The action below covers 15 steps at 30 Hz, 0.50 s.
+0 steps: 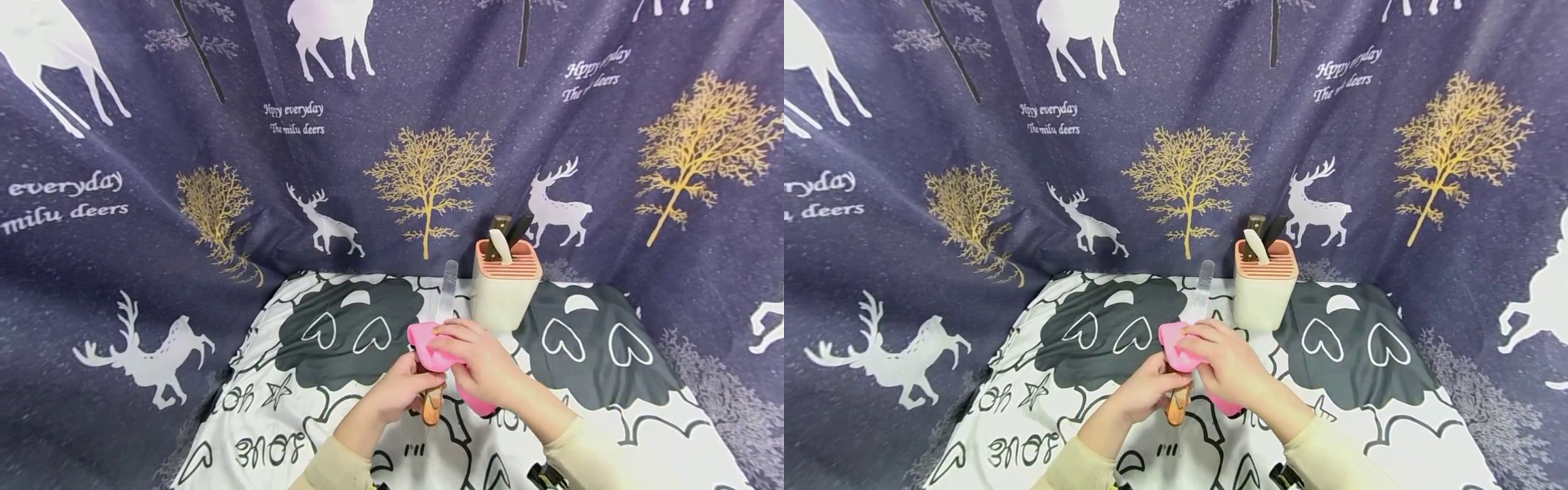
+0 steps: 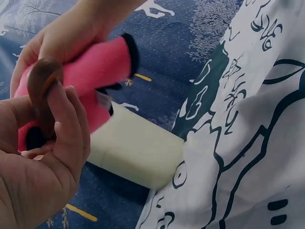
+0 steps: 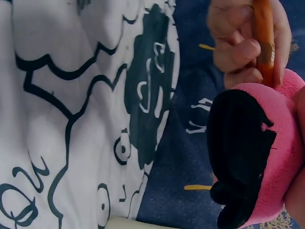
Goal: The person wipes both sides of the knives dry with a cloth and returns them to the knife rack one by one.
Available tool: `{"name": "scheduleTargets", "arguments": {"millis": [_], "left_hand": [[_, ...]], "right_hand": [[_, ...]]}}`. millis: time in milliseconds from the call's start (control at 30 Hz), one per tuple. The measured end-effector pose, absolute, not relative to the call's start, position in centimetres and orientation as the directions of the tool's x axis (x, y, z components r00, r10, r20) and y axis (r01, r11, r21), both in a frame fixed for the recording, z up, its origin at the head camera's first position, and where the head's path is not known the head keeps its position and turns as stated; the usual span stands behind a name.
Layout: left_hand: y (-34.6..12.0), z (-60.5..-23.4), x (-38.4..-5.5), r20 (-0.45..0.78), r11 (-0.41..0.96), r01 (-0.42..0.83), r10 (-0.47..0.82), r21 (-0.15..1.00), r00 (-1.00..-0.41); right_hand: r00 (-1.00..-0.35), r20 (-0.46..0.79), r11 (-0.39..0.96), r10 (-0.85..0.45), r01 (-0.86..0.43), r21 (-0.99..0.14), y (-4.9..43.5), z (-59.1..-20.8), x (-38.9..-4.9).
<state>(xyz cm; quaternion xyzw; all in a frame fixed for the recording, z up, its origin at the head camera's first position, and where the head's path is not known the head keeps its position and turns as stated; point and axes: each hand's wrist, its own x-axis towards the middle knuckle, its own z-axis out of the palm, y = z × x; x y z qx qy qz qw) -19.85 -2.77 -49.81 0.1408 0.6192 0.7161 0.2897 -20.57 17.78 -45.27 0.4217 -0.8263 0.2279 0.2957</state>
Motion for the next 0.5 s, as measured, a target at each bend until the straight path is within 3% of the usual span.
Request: {"name": "scheduleTargets", "arguments": {"millis": [333,500], "left_hand": [[-3.0,-49.7,-19.2,-0.115,-0.061,-0.192,0.615,0.979,-0.78],[-3.1,-49.7,-18.8,-0.093,-0.069,-0.172,0.623,0.983,-0.777]], "right_hand": [[-0.453,0.678,0.521,-0.579,-0.845,-0.12,18.0,-45.7,-21.3],[-0.475,0.669,0.541,-0.572,-0.831,-0.128,18.5,-45.2,-22.2]]}}
